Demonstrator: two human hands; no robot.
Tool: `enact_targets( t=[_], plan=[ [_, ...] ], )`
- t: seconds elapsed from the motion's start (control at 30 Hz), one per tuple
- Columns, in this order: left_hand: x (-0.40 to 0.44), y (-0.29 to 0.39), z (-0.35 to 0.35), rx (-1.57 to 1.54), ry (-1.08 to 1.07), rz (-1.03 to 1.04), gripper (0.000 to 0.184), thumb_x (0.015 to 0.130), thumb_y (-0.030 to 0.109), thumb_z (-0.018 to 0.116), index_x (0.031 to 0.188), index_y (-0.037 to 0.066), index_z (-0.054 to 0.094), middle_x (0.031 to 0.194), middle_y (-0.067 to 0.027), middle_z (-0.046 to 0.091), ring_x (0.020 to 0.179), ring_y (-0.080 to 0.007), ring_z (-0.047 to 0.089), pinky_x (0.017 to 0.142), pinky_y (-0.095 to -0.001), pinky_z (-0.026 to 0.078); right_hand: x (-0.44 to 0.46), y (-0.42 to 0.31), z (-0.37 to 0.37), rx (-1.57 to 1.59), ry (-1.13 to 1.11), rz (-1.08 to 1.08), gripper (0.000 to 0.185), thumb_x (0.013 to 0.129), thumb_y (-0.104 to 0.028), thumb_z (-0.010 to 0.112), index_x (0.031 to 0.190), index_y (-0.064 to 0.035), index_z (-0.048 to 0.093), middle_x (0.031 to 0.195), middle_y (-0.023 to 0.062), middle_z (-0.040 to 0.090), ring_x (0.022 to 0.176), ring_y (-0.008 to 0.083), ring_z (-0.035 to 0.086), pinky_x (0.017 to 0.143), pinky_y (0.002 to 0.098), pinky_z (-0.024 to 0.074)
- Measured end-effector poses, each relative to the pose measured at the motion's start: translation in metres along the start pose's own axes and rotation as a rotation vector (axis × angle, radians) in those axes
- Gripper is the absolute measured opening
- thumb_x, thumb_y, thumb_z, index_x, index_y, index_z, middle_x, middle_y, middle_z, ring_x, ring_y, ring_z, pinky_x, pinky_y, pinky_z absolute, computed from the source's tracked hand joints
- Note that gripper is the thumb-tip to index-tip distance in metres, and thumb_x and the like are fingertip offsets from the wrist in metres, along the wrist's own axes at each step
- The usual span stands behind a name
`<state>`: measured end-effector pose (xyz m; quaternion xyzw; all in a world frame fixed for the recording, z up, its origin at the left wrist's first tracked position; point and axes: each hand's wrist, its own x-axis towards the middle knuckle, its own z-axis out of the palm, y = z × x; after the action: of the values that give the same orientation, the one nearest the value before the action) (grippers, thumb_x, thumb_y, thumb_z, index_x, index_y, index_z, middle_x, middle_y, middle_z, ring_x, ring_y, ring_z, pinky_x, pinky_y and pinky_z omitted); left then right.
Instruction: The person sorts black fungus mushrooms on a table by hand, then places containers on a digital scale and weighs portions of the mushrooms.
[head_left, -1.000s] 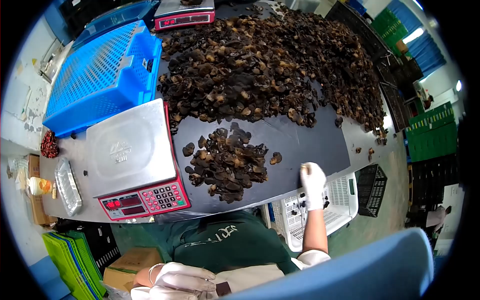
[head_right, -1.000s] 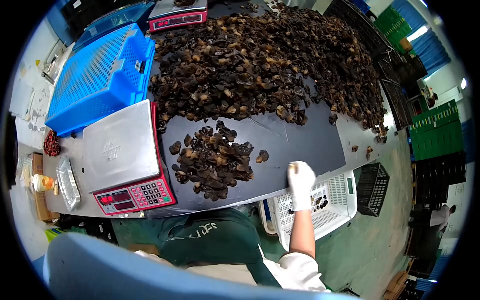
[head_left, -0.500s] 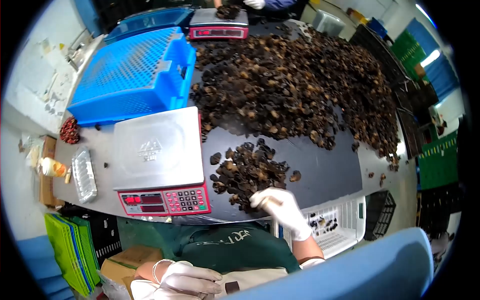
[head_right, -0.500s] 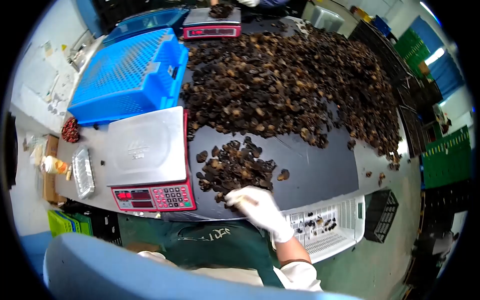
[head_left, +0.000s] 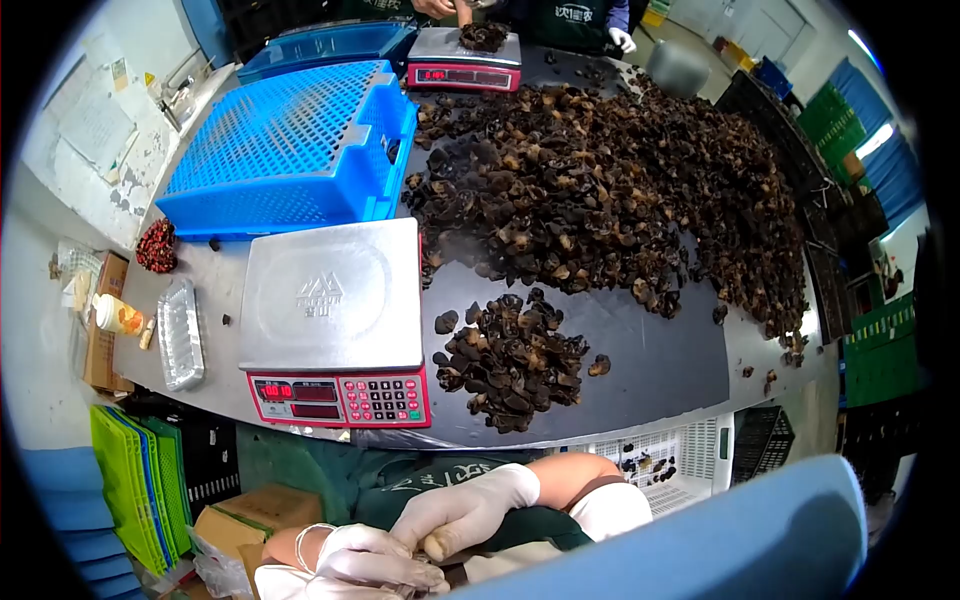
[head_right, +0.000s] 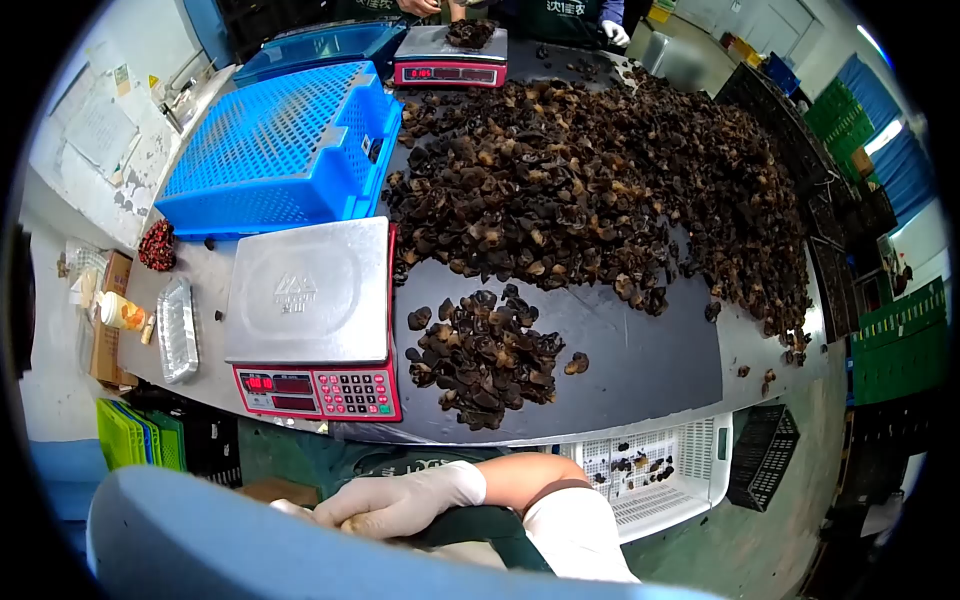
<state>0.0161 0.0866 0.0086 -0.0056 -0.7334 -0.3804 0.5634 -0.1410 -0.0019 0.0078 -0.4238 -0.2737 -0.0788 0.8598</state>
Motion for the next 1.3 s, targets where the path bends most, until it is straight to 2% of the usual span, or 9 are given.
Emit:
enact_targets(
  t=[0.3,0.37,0.47,0.57,0.73,0.77,0.9,1.03,1.3],
  plan=[
    [0.021,0.029,-0.024,0.343,0.110,-0.017,0.032,0.095,0.014,0.054,0.126,0.006,0.050,0.118,-0.0219,0.051,0.099,-0.0333,0.057,0.091,-0.0474,0.047,0.032,-0.005,0.006,-0.074,-0.130,0.013,0.041,0.104,-0.027,0.036,0.120,0.0068,0.054,0.119,0.0214,0.060,0.108,0.0354,0.059,0.089,0.0391,0.0473],
    [0.024,0.028,-0.038,0.585,0.248,-0.158,0.034,0.096,0.016,0.054,0.128,0.007,0.050,0.119,-0.0203,0.050,0.100,-0.0316,0.057,0.092,-0.0471,0.046,0.045,-0.008,0.005,-0.076,-0.148,0.024,0.040,0.104,-0.026,0.042,0.124,0.0067,0.052,0.116,0.0167,0.062,0.106,0.0238,0.059,0.094,0.0334,0.0443],
    [0.023,0.008,-0.066,0.871,0.427,-0.423,0.036,0.096,0.018,0.053,0.131,0.009,0.049,0.122,-0.0178,0.049,0.102,-0.0292,0.056,0.094,-0.0465,0.045,0.060,0.006,-0.004,-0.065,-0.286,0.113,0.040,0.104,-0.026,0.042,0.123,0.0069,0.052,0.116,0.0177,0.062,0.106,0.0257,0.059,0.094,0.0348,0.0448],
    [0.005,-0.013,-0.103,0.822,0.362,-0.687,0.035,0.093,0.016,0.056,0.126,0.003,0.054,0.116,-0.0173,0.055,0.102,-0.0308,0.057,0.093,-0.0419,0.045,0.072,0.014,-0.013,-0.065,-0.377,0.197,0.040,0.103,-0.026,0.043,0.123,0.0072,0.053,0.116,0.0191,0.062,0.106,0.0285,0.060,0.093,0.0370,0.0455],
    [-0.069,-0.003,-0.223,1.490,0.234,-0.858,0.027,0.093,0.026,0.049,0.106,0.009,0.066,0.098,-0.0136,0.063,0.094,-0.0331,0.059,0.088,-0.0421,0.047,0.088,0.010,-0.023,-0.127,-0.419,0.232,0.040,0.103,-0.025,0.043,0.122,0.0078,0.054,0.116,0.0216,0.062,0.106,0.0332,0.060,0.092,0.0406,0.0467],
    [-0.077,0.009,-0.243,1.612,0.236,-1.147,0.027,0.093,0.027,0.049,0.105,0.010,0.067,0.097,-0.0130,0.064,0.094,-0.0320,0.060,0.088,-0.0423,0.048,0.090,0.003,-0.026,-0.163,-0.393,0.225,0.040,0.102,-0.025,0.043,0.122,0.0079,0.054,0.116,0.0220,0.062,0.106,0.0342,0.060,0.092,0.0413,0.0469],
    [-0.166,0.045,-0.310,1.825,0.220,-1.573,0.026,0.092,0.028,0.052,0.103,0.009,0.066,0.108,-0.0143,0.059,0.105,-0.0337,0.057,0.091,-0.0431,0.048,0.082,-0.031,-0.041,-0.430,0.017,0.274,0.042,0.100,-0.026,0.049,0.123,0.0090,0.056,0.113,0.0220,0.064,0.105,0.0313,0.062,0.094,0.0429,0.0477],
    [-0.221,0.051,-0.345,1.801,0.689,-1.835,0.030,0.089,0.031,0.062,0.106,0.008,0.068,0.115,-0.0172,0.060,0.104,-0.0338,0.060,0.087,-0.0429,0.053,0.018,-0.027,-0.069,-0.680,0.725,0.396,0.038,0.090,-0.001,0.049,0.125,0.0079,0.055,0.114,0.0180,0.066,0.099,0.0212,0.063,0.096,0.0344,0.0470],
    [-0.292,0.020,-0.354,1.868,0.978,-1.558,0.019,0.087,0.025,0.062,0.093,0.009,0.070,0.091,-0.0153,0.062,0.086,-0.0360,0.062,0.079,-0.0458,0.049,-0.076,-0.029,-0.086,-0.570,1.296,-0.046,0.029,0.099,-0.014,0.051,0.116,0.0079,0.058,0.104,0.0178,0.067,0.095,0.0231,0.064,0.083,0.0341,0.0509]
  ],
)
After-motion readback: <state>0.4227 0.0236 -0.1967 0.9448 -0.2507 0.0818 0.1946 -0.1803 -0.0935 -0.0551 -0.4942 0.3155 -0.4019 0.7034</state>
